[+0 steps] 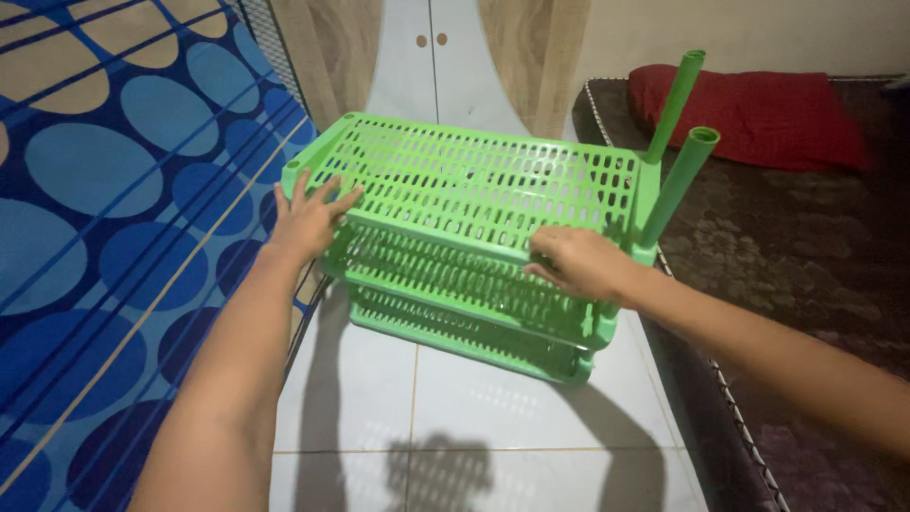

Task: The person repeatedly assembles and disassembles a green plastic three-tier dish rack by inserting and removing its vertical support poles. The person handles the rack trays and poles, aligning the poles into the tray holes and then pulling them out again.

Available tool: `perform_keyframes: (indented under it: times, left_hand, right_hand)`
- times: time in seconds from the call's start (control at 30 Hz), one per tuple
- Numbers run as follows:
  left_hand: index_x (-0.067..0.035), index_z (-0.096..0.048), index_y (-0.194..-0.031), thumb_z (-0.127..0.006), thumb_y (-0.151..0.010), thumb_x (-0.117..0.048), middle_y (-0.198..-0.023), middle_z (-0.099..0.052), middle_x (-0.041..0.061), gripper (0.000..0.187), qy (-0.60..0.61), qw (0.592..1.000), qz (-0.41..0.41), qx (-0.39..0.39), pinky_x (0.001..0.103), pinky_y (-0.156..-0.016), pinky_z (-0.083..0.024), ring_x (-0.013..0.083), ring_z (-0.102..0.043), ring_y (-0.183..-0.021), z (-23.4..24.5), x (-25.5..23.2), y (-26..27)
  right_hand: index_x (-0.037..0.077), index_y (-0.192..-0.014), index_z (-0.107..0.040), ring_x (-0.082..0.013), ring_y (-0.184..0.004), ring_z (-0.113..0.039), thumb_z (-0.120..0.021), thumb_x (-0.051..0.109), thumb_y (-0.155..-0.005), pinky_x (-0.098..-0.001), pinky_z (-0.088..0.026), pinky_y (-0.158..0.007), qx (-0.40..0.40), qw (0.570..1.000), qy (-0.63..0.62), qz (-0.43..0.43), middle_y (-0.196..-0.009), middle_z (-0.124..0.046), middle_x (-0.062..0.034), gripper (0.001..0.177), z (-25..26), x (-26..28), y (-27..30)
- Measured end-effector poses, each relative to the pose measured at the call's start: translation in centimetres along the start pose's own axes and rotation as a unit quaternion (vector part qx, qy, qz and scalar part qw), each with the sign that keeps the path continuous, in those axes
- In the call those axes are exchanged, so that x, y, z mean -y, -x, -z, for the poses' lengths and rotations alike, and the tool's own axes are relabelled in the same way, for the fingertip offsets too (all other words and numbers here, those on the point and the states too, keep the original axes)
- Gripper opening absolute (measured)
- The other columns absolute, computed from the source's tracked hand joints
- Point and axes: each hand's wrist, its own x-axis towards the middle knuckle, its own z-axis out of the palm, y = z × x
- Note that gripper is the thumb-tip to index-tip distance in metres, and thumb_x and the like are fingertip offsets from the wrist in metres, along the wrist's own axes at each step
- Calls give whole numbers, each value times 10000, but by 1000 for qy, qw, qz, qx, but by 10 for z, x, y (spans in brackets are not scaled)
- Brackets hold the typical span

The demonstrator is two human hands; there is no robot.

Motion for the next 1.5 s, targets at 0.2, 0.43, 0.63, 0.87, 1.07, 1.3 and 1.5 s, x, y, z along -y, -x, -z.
perform_keyframes:
  times: [0.2, 0.43, 0.63, 0.87, 1.07, 1.3, 1.5]
  left_hand:
    - [-490, -443, -1481, -636, -935, -250, -1653, -294, -9, 626, -17, 999, 25, 26, 751, -1159, -56, 396, -119, -1549, 5, 1, -4]
    - [-168, -447, -1532, -672, -801, -167, -1657, -305, 116, 765, 62, 983, -168, -31, 648, -1222, -102, 415, -212, -1532, 23, -121, -2]
    - [-75, -475, -1488, -659, -886, -186, -1634, -342, 162, 638, 198, 929, -306, -62, 619, -1249, -137, 420, -256, -1534, 37, -271, 28]
    - [-3, -245, -1558, -679, -900, -243, -1651, -254, 173, 824, 256, 904, -333, -83, 631, -1249, -106, 411, -183, -1548, 27, -335, 41]
    - [-47, -301, -1550, -658, -887, -110, -1627, -325, 141, 755, 261, 905, -324, -83, 653, -1245, -126, 403, -209, -1551, 11, -331, 38]
    - [-147, -539, -1420, -639, -906, 45, -1441, -574, 65, 557, 388, 865, -300, -108, 645, -1270, -154, 302, -418, -1501, -13, -322, 27]
    - [-166, -718, -1177, -656, -923, 44, -1285, -694, 44, 335, 458, 845, -240, -132, 631, -1292, -130, 252, -547, -1410, -33, -320, 8]
  right_hand:
    - [23, -910, -542, -397, -852, -637, -708, 298, -919, -507, -507, -744, -10, 1000, 17, -19, -891, -620, -157, 322, 8, 25, -6]
    - [47, -1087, -678, -290, -836, -672, -661, 283, -939, -427, -553, -744, -153, 986, 38, -45, -955, -666, -139, 279, 48, 1, 47]
    - [46, -1113, -580, -201, -837, -532, -464, 260, -1161, -362, -476, -803, -443, 889, -27, -116, -946, -534, -96, 247, 55, -109, 103]
    - [115, -1387, -433, -158, -1067, -570, -384, 449, -1137, -363, -520, -912, -402, 810, -338, -259, -1236, -537, -33, 420, 23, -239, 71]
    - [97, -1334, -470, -191, -1005, -641, -461, 584, -1052, -363, -571, -826, -282, 781, -488, -270, -1183, -592, -91, 563, -5, -247, 32]
    - [16, -1183, -533, -194, -917, -665, -559, 506, -1107, -353, -564, -788, -295, 809, -433, -266, -1011, -650, -96, 497, -3, -237, 40]
    - [87, -1187, -564, -187, -851, -633, -552, 279, -1050, -366, -522, -718, -309, 805, -385, -329, -977, -642, -74, 236, 10, -219, 60]
